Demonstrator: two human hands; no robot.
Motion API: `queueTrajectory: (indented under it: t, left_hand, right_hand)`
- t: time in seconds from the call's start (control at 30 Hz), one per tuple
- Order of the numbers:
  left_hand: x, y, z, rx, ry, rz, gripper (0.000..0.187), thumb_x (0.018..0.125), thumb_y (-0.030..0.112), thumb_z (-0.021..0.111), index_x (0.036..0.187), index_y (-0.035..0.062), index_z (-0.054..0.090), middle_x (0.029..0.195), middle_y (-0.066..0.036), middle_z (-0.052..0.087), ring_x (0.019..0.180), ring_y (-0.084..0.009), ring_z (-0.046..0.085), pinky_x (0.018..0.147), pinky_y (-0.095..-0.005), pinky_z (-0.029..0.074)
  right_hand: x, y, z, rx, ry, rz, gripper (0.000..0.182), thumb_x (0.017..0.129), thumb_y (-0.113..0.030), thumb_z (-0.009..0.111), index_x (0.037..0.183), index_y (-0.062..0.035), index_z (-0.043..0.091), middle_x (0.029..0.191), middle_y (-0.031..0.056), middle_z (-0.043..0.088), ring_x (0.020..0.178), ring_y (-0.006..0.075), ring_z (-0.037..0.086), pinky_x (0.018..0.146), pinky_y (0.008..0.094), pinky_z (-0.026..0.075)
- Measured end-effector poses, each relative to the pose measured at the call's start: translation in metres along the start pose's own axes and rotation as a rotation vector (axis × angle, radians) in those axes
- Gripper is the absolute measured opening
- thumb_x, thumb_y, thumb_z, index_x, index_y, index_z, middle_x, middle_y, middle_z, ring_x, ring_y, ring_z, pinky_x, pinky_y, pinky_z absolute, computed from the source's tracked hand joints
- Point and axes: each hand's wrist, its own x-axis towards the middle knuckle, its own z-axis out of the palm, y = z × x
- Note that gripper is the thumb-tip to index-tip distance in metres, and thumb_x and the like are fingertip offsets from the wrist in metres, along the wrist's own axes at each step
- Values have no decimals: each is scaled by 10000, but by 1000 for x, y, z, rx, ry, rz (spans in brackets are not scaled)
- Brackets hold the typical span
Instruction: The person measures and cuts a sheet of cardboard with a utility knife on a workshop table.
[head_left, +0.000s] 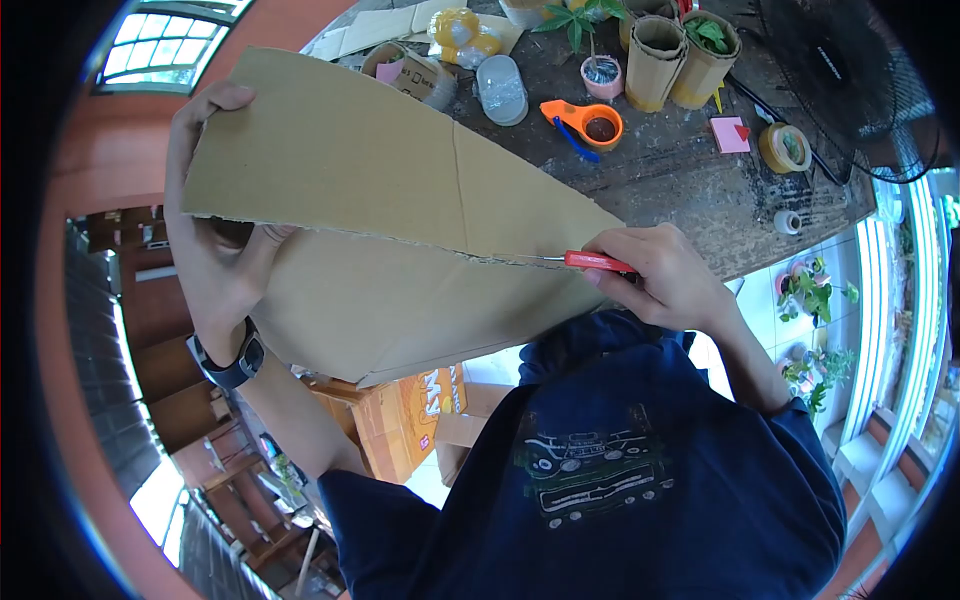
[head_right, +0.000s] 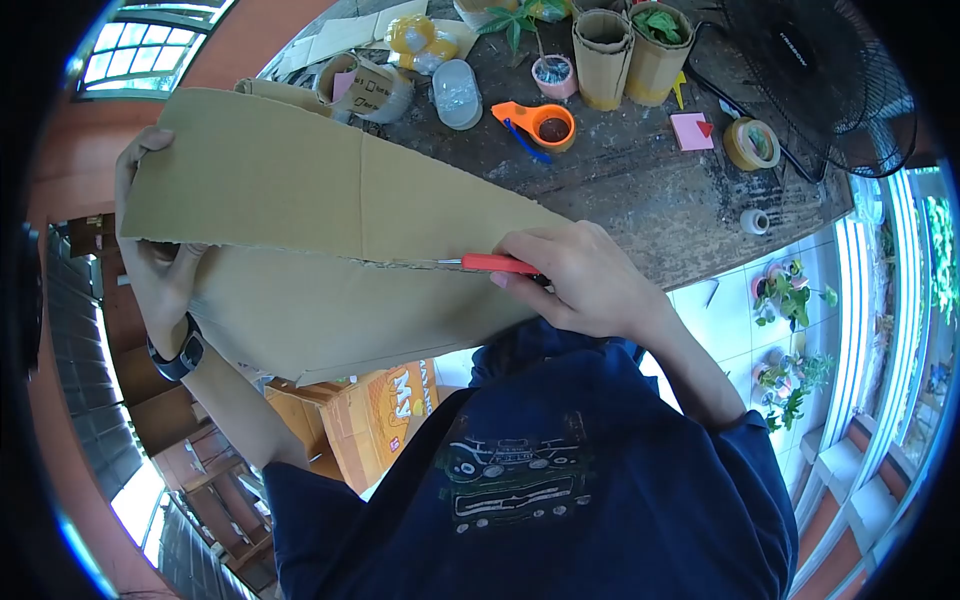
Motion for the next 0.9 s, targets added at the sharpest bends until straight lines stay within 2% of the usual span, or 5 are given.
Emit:
queueTrajectory:
  t: [0.33, 0.9]
  left_hand:
    - [-2, -9, 2, 10, 23, -57, 783, 697, 284, 872, 1335, 37, 490, 1314, -60, 536, 1189, -206, 542, 1003, -343, 439]
    - [0, 0, 1, 69, 37, -25, 706, 693, 207, 859, 1295, 48, 527, 1287, -62, 561, 1187, -203, 542, 1015, -348, 436]
  right_hand:
    - [-1, -6, 3, -106, -4, 24, 162, 910, -193, 646, 980, -48, 632, 755, 156, 637, 712, 380, 632, 627, 474, 483]
    - [1, -20, 4, -198, -19, 79, 152, 906, -174, 630, 909, -25, 602, 689, 159, 637, 677, 393, 647, 602, 495, 499]
